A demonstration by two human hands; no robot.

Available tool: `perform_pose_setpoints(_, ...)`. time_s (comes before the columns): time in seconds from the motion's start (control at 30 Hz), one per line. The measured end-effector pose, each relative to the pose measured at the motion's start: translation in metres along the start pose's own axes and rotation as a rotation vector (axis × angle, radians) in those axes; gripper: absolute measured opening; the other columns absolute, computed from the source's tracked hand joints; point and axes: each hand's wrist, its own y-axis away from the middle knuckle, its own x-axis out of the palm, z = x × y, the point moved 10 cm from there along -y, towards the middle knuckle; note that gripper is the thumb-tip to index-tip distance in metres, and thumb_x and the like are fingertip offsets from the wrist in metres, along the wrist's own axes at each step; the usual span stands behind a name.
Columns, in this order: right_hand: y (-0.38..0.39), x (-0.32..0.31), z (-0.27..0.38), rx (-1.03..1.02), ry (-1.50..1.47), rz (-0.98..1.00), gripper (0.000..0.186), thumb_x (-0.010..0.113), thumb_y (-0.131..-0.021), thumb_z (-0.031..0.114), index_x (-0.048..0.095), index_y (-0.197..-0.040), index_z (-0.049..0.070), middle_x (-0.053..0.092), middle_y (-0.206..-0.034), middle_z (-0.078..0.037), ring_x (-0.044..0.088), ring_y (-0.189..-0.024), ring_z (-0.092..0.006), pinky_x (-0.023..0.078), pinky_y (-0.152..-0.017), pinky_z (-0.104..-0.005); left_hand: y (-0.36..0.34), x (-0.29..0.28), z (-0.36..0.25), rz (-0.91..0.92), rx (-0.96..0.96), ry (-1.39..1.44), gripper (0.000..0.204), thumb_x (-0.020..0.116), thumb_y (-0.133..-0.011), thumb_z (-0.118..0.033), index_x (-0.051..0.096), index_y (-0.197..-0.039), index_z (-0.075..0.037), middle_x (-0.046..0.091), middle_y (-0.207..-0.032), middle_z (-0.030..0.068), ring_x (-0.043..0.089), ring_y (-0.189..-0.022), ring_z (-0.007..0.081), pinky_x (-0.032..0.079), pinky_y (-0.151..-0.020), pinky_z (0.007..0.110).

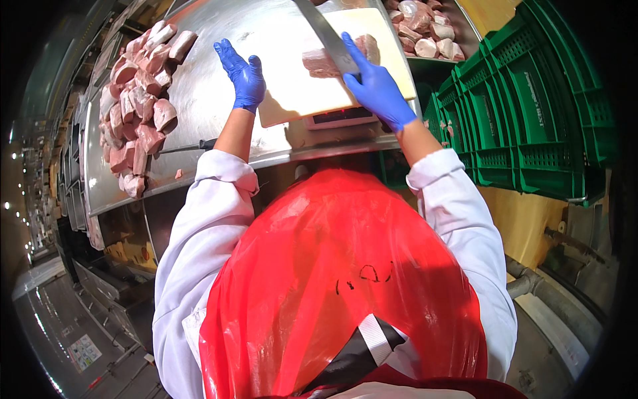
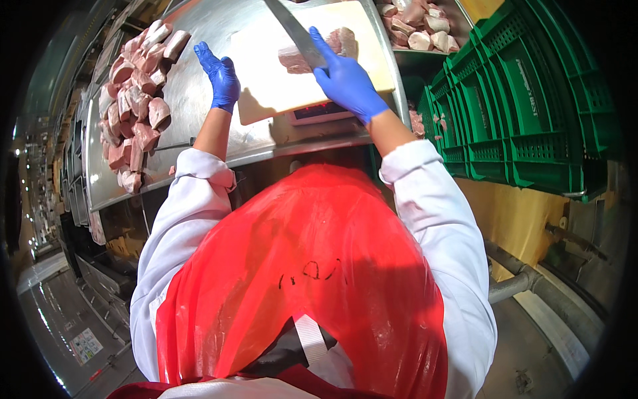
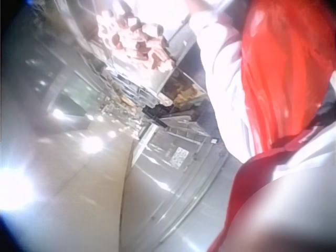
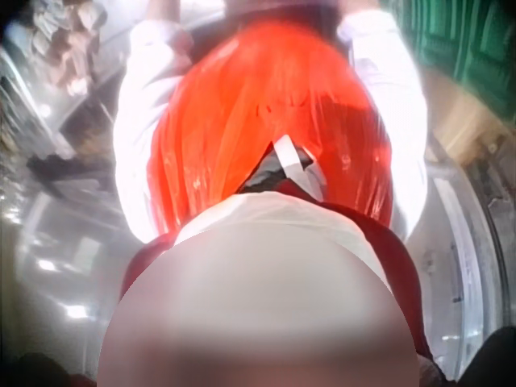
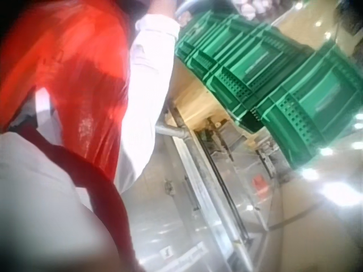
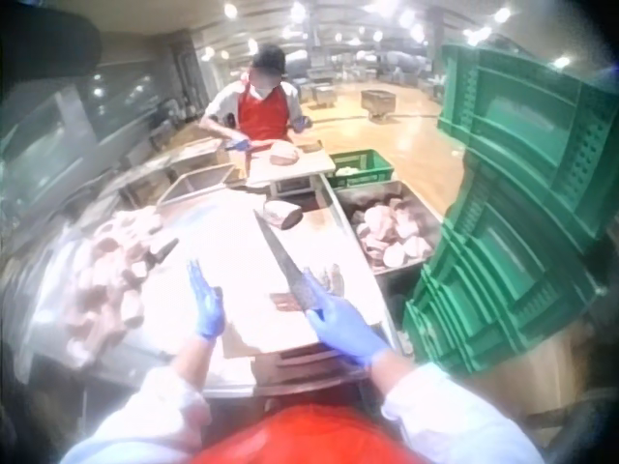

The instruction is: The person cuts large pieces of raw meat into smaller portions using a knife on a cutting board. The cut pieces are placed on a metal tray to the left.

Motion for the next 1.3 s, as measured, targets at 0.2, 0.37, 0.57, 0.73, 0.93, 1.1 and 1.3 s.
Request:
perform_pose_setpoints(0.2, -0.060, 0.053, 0.032, -0.135, 0.352, 0.132, 0.068, 0.054, -0.096, 0.023, 0.028, -0.158, 0.031, 0.073, -0.091, -0.018, 0.070, -0.083, -0.0392, 0.051, -0.078, -0.0563, 0.017, -0.047, -0.002, -0.306, -0.025, -0.002, 0.075, 0.036, -0.107, -0.050, 0.024, -0.153, 0.008, 0.023, -0.159, 0.0277, 0.021, -0.149, 0.0411, 0.015, -0.122, 0.049)
perform_pose_setpoints(0.37, -0.047, 0.053, 0.030, -0.165, 0.523, 0.179, 0.069, 0.053, -0.096, 0.022, 0.026, -0.158, 0.032, 0.071, -0.087, -0.021, 0.070, -0.079, -0.0408, 0.053, -0.074, -0.0572, 0.021, -0.061, 0.012, -0.363, -0.114, 0.161, 0.079, 0.041, -0.102, -0.060, 0.033, -0.148, 0.005, 0.032, -0.150, 0.0235, 0.036, -0.138, 0.0362, 0.035, -0.109, 0.047)
perform_pose_setpoints(0.57, 0.052, -0.015, 0.017, 0.007, 0.711, 0.507, 0.077, 0.058, -0.089, 0.011, 0.029, -0.158, 0.029, 0.066, -0.079, -0.022, 0.066, -0.070, -0.0427, 0.052, -0.064, -0.0520, 0.026, -0.063, 0.026, -0.386, -0.166, 0.268, 0.044, 0.060, -0.098, -0.023, 0.051, -0.133, 0.002, 0.056, -0.124, 0.0168, 0.056, -0.112, 0.0273, 0.045, -0.093, 0.039)
perform_pose_setpoints(0.73, 0.093, -0.062, 0.022, 0.048, 0.513, 0.483, 0.084, 0.058, -0.085, 0.003, 0.028, -0.159, 0.030, 0.065, -0.079, -0.023, 0.064, -0.070, -0.0425, 0.050, -0.066, -0.0524, 0.029, 0.033, 0.011, -0.018, -0.469, 0.426, 0.039, 0.081, -0.085, -0.030, 0.063, -0.105, -0.002, 0.067, -0.089, 0.0096, 0.063, -0.076, 0.0167, 0.053, -0.071, 0.031)
perform_pose_setpoints(0.93, 0.019, -0.031, 0.028, 0.020, 0.252, 0.170, 0.079, 0.059, -0.090, 0.011, 0.026, -0.159, 0.028, 0.068, -0.088, -0.025, 0.067, -0.081, -0.0435, 0.053, -0.072, -0.0514, 0.035, 0.084, -0.028, 0.171, -0.378, 0.165, 0.017, 0.069, -0.084, -0.020, 0.066, -0.086, -0.003, 0.068, -0.081, 0.0187, 0.067, -0.074, 0.0338, 0.054, -0.072, 0.042)
perform_pose_setpoints(1.1, -0.048, 0.039, 0.042, -0.128, 0.350, 0.109, 0.072, 0.056, -0.094, 0.019, 0.026, -0.159, 0.028, 0.072, -0.096, -0.022, 0.070, -0.089, -0.0406, 0.055, -0.076, -0.0520, 0.046, 0.071, -0.022, 0.161, -0.428, 0.162, 0.013, 0.067, -0.087, -0.014, 0.068, -0.088, -0.002, 0.070, -0.079, 0.0165, 0.069, -0.069, 0.0282, 0.055, -0.069, 0.037)
perform_pose_setpoints(1.3, -0.033, 0.056, 0.029, -0.113, 0.651, 0.374, 0.073, 0.053, -0.092, 0.012, 0.027, -0.159, 0.027, 0.071, -0.090, -0.022, 0.070, -0.083, -0.0401, 0.056, -0.071, -0.0511, 0.051, 0.066, -0.029, 0.130, -0.347, 0.113, 0.011, 0.066, -0.088, -0.012, 0.066, -0.087, -0.002, 0.068, -0.080, 0.0180, 0.068, -0.073, 0.0326, 0.054, -0.071, 0.041)
